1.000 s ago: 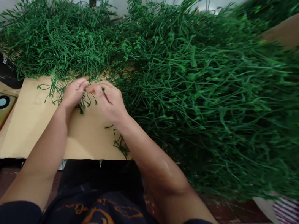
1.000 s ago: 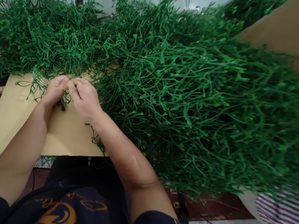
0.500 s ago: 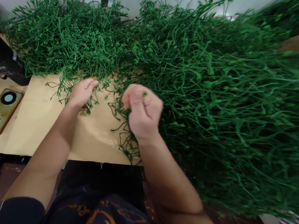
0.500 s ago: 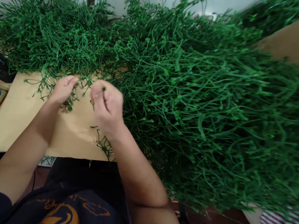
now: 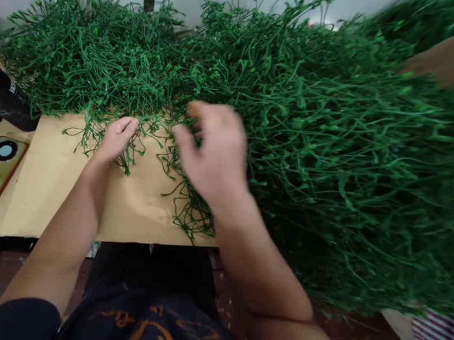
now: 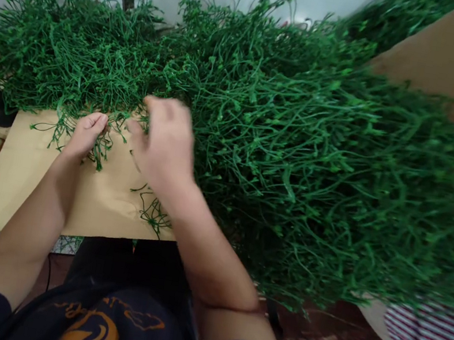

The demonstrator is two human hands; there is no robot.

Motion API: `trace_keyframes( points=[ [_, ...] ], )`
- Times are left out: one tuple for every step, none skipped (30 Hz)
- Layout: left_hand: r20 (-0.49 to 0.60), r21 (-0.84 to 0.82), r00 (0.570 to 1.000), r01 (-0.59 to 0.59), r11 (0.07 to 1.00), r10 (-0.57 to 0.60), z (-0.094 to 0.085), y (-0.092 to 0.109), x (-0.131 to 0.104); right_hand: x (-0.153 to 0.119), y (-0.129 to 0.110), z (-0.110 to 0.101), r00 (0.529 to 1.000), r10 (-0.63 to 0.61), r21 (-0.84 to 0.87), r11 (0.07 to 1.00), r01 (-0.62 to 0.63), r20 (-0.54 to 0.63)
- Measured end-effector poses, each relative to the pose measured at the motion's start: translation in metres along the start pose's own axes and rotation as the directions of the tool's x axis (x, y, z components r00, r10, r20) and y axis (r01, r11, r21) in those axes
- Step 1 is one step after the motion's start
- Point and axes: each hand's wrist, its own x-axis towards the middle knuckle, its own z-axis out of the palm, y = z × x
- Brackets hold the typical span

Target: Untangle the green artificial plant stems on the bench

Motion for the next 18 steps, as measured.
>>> trace_keyframes(
  points=[
    [0.021,-0.007,1.0,-0.01,1.0,0.01,0.0,0.0,-0.001,0.001,-0.005,0.017,0.992,0.016,-0.021,1.0,-0.013,0.127],
    [0.038,-0.013,0.999,-0.015,1.0,0.015,0.0,-0.001,-0.001,0.002,-0.008,0.032,0.967,0.05,-0.041,0.998,-0.04,0.251],
    [0.051,-0.014,0.999,-0.013,1.0,0.014,0.0,-0.001,-0.002,0.003,-0.011,0.044,0.931,0.069,-0.052,0.997,-0.054,0.358],
    [0.057,-0.011,0.998,-0.007,1.0,0.007,0.0,-0.001,-0.002,0.005,-0.012,0.052,0.9,0.088,-0.06,0.996,-0.069,0.427],
    [0.057,-0.006,0.998,0.0,1.0,0.001,0.0,-0.002,-0.002,0.006,-0.012,0.057,0.883,0.102,-0.061,0.995,-0.083,0.458],
    [0.056,-0.001,0.998,0.002,1.0,-0.002,0.0,-0.003,-0.001,0.007,-0.011,0.059,0.884,0.101,-0.051,0.995,-0.087,0.457],
    [0.055,0.005,0.998,0.001,1.0,-0.001,0.0,-0.004,0.0,0.008,-0.009,0.06,0.896,0.084,-0.03,0.996,-0.079,0.436],
    [0.053,0.01,0.999,-0.005,1.0,0.004,0.0,-0.005,0.0,0.008,-0.007,0.059,0.915,0.058,-0.001,0.998,-0.063,0.399],
    [0.054,0.014,0.998,-0.012,1.0,0.011,0.0,-0.006,0.001,0.009,-0.005,0.057,0.936,0.03,0.029,0.999,-0.043,0.35],
    [0.057,0.016,0.998,-0.02,1.0,0.019,0.0,-0.006,0.002,0.009,-0.004,0.056,0.957,0.003,0.057,0.998,-0.02,0.29],
    [0.066,0.012,0.998,-0.025,1.0,0.024,0.0,-0.006,0.002,0.009,-0.002,0.056,0.974,-0.025,0.085,0.996,0.006,0.227],
    [0.075,0.001,0.997,-0.027,1.0,0.027,0.001,-0.006,0.001,0.009,-0.002,0.057,0.984,-0.054,0.117,0.993,0.035,0.17],
    [0.082,-0.016,0.996,-0.024,1.0,0.026,0.001,-0.006,0.0,0.009,-0.001,0.06,0.988,-0.088,0.156,0.985,0.068,0.127],
    [0.079,-0.037,0.997,-0.018,0.999,0.021,0.002,-0.005,0.0,0.009,-0.001,0.063,0.986,-0.128,0.201,0.974,0.105,0.103],
    [0.067,-0.056,0.998,-0.009,0.998,0.013,0.002,-0.004,-0.001,0.009,-0.002,0.067,0.98,-0.171,0.251,0.957,0.142,0.098],
    [0.05,-0.067,0.999,0.0,0.998,0.003,0.003,-0.004,-0.001,0.008,-0.002,0.07,0.971,-0.213,0.306,0.937,0.171,0.108],
    [0.037,-0.067,0.999,0.009,0.998,-0.006,0.003,-0.004,-0.001,0.007,-0.003,0.071,0.961,-0.247,0.36,0.914,0.189,0.124],
    [0.024,-0.05,1.0,0.016,0.999,-0.014,0.004,-0.005,-0.001,0.006,-0.005,0.07,0.955,-0.263,0.41,0.893,0.187,0.136]
  ],
)
